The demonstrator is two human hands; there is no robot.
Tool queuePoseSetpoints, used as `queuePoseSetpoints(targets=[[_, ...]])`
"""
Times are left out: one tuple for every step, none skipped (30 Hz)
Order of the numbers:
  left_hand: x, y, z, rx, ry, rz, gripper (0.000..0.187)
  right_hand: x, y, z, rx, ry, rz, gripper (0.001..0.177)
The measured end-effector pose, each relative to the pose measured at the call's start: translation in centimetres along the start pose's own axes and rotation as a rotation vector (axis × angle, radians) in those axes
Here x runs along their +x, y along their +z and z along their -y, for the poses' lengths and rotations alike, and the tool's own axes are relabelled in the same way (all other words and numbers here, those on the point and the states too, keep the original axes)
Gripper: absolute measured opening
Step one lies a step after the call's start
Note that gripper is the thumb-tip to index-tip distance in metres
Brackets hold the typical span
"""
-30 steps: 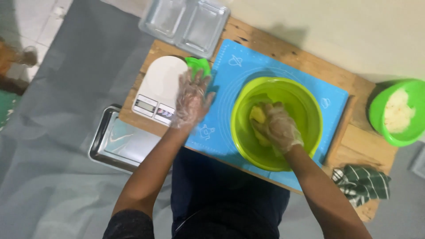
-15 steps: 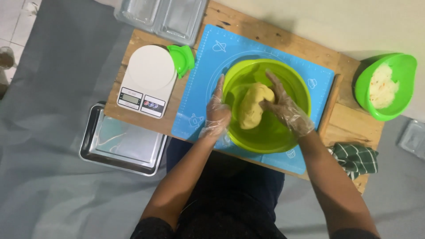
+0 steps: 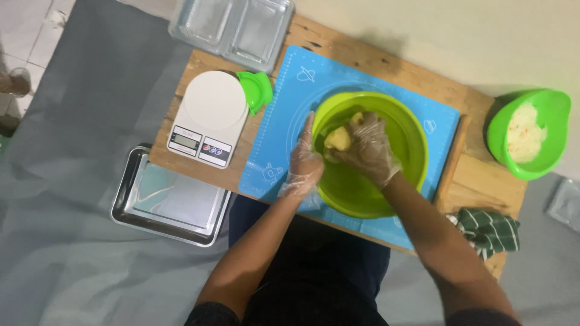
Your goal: Kneading a ball of dough in a green bowl on a wooden table with a silicone mat.
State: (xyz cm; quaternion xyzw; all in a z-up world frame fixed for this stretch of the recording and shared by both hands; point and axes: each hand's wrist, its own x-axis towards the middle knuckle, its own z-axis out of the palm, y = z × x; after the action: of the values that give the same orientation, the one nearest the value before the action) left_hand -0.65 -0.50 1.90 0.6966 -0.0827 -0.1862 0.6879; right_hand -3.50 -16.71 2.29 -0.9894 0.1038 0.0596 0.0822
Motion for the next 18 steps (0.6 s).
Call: queuePoseSetpoints(targets=[[0.4, 0.3, 1.0, 0.073, -0.001, -0.012, 0.098, 0.5, 1.9, -1.0, -0.015, 0.017, 0.022, 0.080], [0.7, 0.6, 2.0, 0.146, -0.003, -0.025, 0.098, 1.1, 3.9, -2.0, -0.029, 0.034, 0.043, 0.071], [0.8, 0.4, 2.3, 0.150, 0.003, -0.035, 0.098, 1.4, 4.4, -2.5, -0.027, 0.023, 0.037, 0.071], [0.9, 0.3, 2.6, 0.230, 0.002, -0.002, 0.098, 1.6, 5.0, -3.1, -0.055, -0.009, -0.022, 0.065], [0.7, 0.1, 2.9, 0.311, -0.005, 0.030, 0.098, 1.6, 5.7, -3.6, -0.082, -0.041, -0.078, 0.059], [0.5, -0.6, 1.0, 0.315, -0.005, 0.019, 0.098, 1.5, 6.0, -3.4, -0.077, -0.052, -0.080, 0.059], [0.5, -1.3, -1.0, 0.242, -0.049, 0.034, 0.086, 1.7, 6.1, -3.3, -0.096, -0.078, -0.137, 0.055], [0.4, -2.0, -2.9, 0.168, -0.093, 0.048, 0.075, 1.8, 6.3, -3.3, -0.114, -0.104, -0.195, 0.051], [1.6, -3.1, -2.0, 0.166, -0.086, 0.033, 0.075, 1.6, 6.2, -3.2, -0.116, -0.120, -0.202, 0.051], [2.9, -4.2, -1.1, 0.360, -0.101, -0.094, 0.058, 1.3, 6.2, -3.2, -0.074, -0.064, -0.222, 0.051], [3.9, -5.3, -0.2, 0.558, -0.123, -0.210, 0.044, 0.6, 6.3, -3.1, -0.029, 0.005, -0.237, 0.052], [5.6, -6.7, 1.1, 0.560, -0.121, -0.213, 0.044, 1.1, 6.7, -3.4, -0.026, 0.003, -0.240, 0.052], [6.9, -7.9, 2.6, 0.785, 0.072, -0.260, 0.039, 1.1, 7.3, -3.7, 0.033, -0.005, -0.262, 0.052], [8.3, -9.0, 4.0, 1.004, 0.272, -0.301, 0.034, 1.1, 7.8, -4.0, 0.092, -0.012, -0.284, 0.052], [9.0, -9.6, 4.5, 1.005, 0.272, -0.299, 0.034, 1.0, 7.6, -3.9, 0.093, -0.010, -0.284, 0.052], [9.8, -10.2, 4.9, 1.176, 0.313, -0.282, 0.038, 0.8, 7.4, -3.7, 0.076, 0.028, -0.197, 0.054], [11.1, -10.7, 5.0, 1.344, 0.364, -0.272, 0.041, 1.2, 6.9, -3.6, 0.056, 0.064, -0.121, 0.057], [11.8, -11.0, 5.9, 1.343, 0.373, -0.277, 0.041, 1.3, 6.3, -3.1, 0.055, 0.064, -0.131, 0.057]])
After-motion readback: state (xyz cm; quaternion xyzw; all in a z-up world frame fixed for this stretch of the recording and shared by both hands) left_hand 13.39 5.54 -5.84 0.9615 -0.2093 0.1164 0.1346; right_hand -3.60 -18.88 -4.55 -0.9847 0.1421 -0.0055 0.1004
